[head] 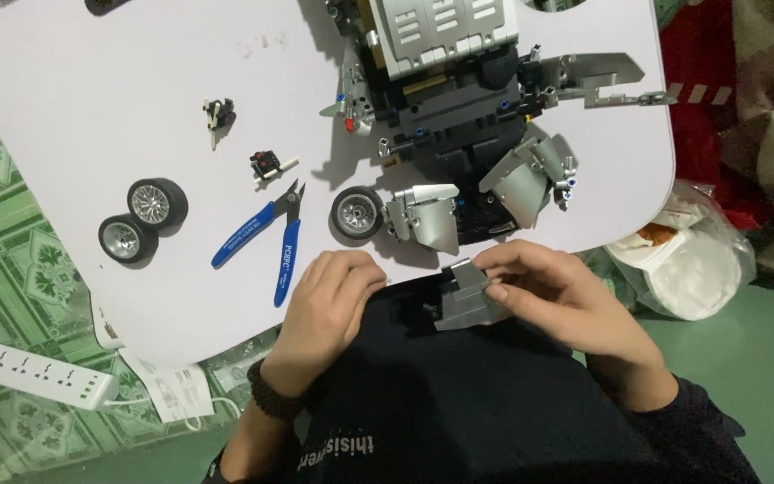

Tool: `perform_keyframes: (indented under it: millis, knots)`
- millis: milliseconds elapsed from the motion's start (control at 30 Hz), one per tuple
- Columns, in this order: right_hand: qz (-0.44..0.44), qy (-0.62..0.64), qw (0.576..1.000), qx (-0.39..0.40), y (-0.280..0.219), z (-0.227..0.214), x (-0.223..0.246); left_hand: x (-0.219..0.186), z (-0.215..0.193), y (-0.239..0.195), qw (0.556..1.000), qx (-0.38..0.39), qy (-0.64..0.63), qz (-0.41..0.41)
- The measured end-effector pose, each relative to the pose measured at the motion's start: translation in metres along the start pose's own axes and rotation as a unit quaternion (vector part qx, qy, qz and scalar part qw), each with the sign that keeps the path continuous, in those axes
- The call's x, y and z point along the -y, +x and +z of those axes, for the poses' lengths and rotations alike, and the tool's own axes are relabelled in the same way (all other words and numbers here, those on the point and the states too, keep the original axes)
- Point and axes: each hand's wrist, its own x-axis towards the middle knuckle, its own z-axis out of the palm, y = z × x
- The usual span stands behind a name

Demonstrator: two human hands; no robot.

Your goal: The person assembles a model vehicle by attaching gray body panels to the front chassis. They align and press the panels into place, then repeatedly detach and reattach them to check fit. The person also handles a small black component and a wheel, placing them on the table.

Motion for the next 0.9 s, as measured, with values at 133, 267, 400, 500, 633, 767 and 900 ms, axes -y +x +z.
perform_keyframes:
  millis: [133,267,400,500,633,767,900]
  knots:
    - [-0.004,0.009,1.0,0.015,0.004,0.009,0.01,-0.021,-0.012,0.015,0.961,-0.094,-0.254,-0.055]
    - [-0.005,0.026,0.999,0.024,0.006,0.013,0.01,-0.03,-0.019,0.027,0.937,-0.131,-0.322,-0.013]
    - [-0.011,0.027,0.999,0.02,0.007,0.016,0.017,-0.033,-0.021,0.035,0.938,-0.153,-0.31,-0.008]
    - [-0.01,0.03,0.999,0.013,0.007,0.016,0.019,-0.033,-0.024,0.038,0.937,-0.151,-0.314,-0.038]
    - [-0.009,0.017,1.0,-0.003,0.007,0.014,0.02,-0.03,-0.023,0.036,0.91,-0.166,-0.363,-0.115]
    - [-0.02,0.007,1.0,-0.019,0.009,0.014,0.016,-0.031,-0.027,0.039,0.902,-0.136,-0.383,-0.146]
    - [-0.022,0.014,0.999,-0.024,0.012,0.016,0.02,-0.029,-0.011,0.027,0.868,-0.136,-0.448,-0.165]
